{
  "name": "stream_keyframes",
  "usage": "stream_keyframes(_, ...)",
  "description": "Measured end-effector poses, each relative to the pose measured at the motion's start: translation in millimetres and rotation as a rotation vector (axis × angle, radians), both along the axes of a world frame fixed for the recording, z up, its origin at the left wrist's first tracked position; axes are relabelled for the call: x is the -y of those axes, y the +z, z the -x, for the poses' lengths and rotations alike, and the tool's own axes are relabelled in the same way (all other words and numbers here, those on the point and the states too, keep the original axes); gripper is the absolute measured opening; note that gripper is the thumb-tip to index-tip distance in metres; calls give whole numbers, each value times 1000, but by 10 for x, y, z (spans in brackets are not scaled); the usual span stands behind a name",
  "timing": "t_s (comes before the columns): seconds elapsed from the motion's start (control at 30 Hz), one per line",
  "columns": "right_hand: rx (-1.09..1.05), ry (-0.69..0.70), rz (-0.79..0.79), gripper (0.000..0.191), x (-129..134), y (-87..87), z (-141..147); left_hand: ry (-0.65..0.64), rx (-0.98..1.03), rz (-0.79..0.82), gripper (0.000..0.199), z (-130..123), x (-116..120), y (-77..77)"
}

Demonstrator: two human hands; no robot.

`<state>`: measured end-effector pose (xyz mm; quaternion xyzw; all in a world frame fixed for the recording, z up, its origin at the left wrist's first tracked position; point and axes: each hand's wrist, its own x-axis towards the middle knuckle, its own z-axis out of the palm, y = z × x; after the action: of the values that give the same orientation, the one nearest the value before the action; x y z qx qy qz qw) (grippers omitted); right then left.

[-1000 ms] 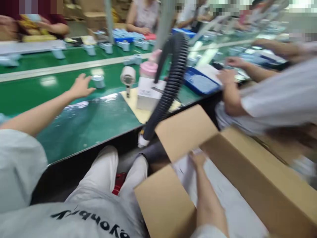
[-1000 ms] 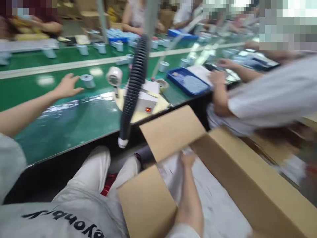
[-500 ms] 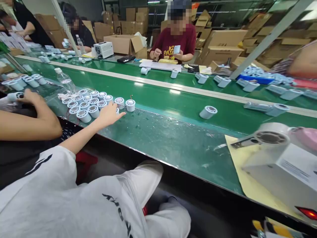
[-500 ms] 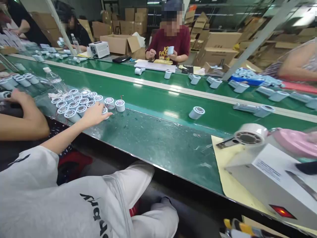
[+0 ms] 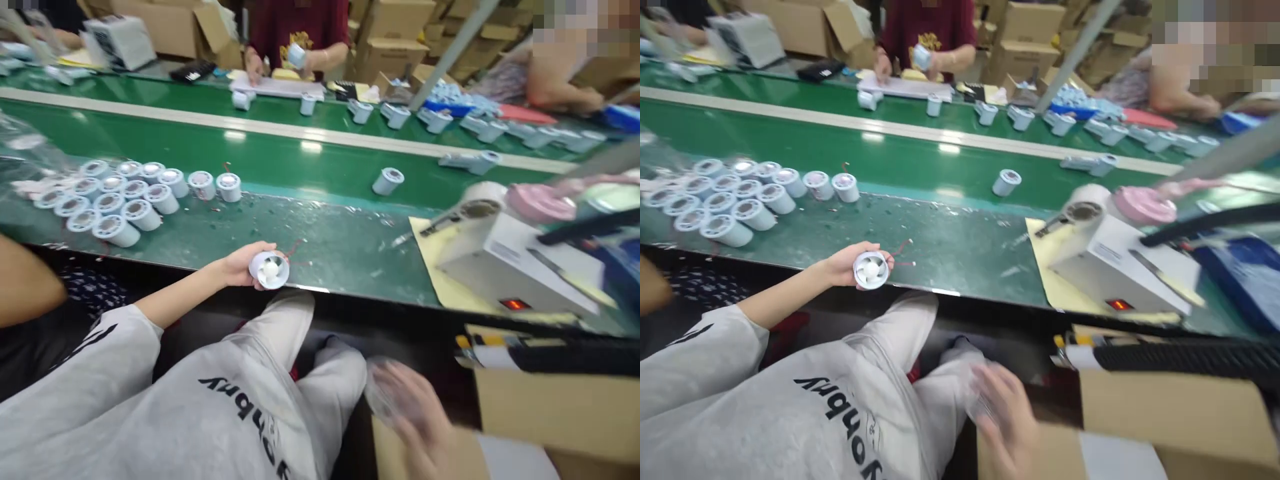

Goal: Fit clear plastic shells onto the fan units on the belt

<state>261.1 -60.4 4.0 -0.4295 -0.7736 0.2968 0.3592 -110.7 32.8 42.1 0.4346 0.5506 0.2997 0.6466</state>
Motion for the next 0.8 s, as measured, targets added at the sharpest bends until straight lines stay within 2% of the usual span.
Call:
stream_keyframes(0.07, 138, -39, -172, 46, 61, 42, 271, -191, 245, 165, 54, -348, 5, -116)
stream_keyframes(0.13, 264, -101, -255, 45, -33, 41, 526, -386, 251, 192, 47, -625, 12, -172)
stream_keyframes(0.2, 346, -191, -215, 36, -157, 31, 657, -572, 161, 74, 38, -811, 17, -163)
stream_keyframes(0.27, 360, -177, -115, 23, -212, 40, 659, -686, 34, -180, 29, -913, 26, -117)
stream_keyframes(0.33, 285, -79, -7, 7, -188, 64, 594, -711, -74, -452, 24, -957, 43, -77)
stream_keyframes(0.37, 219, -44, 37, 5, -158, 77, 556, -695, -102, -560, 25, -967, 54, -73)
stream_keyframes(0.47, 18, -83, 116, 18, -71, 112, 488, -608, -130, -719, 48, -982, 96, -143)
stream_keyframes(0.53, -70, -162, 144, 24, -39, 130, 484, -570, -149, -755, 61, -987, 119, -237)
stream_keyframes(0.63, -189, -245, 204, 32, -25, 149, 501, -588, -148, -767, 62, -987, 143, -359)
stream_keyframes(0.7, -288, -284, 258, 35, -31, 149, 503, -621, -95, -745, 61, -984, 159, -388)
stream_keyframes(0.8, -450, -313, 317, 35, -50, 134, 478, -653, 19, -616, 64, -985, 199, -356)
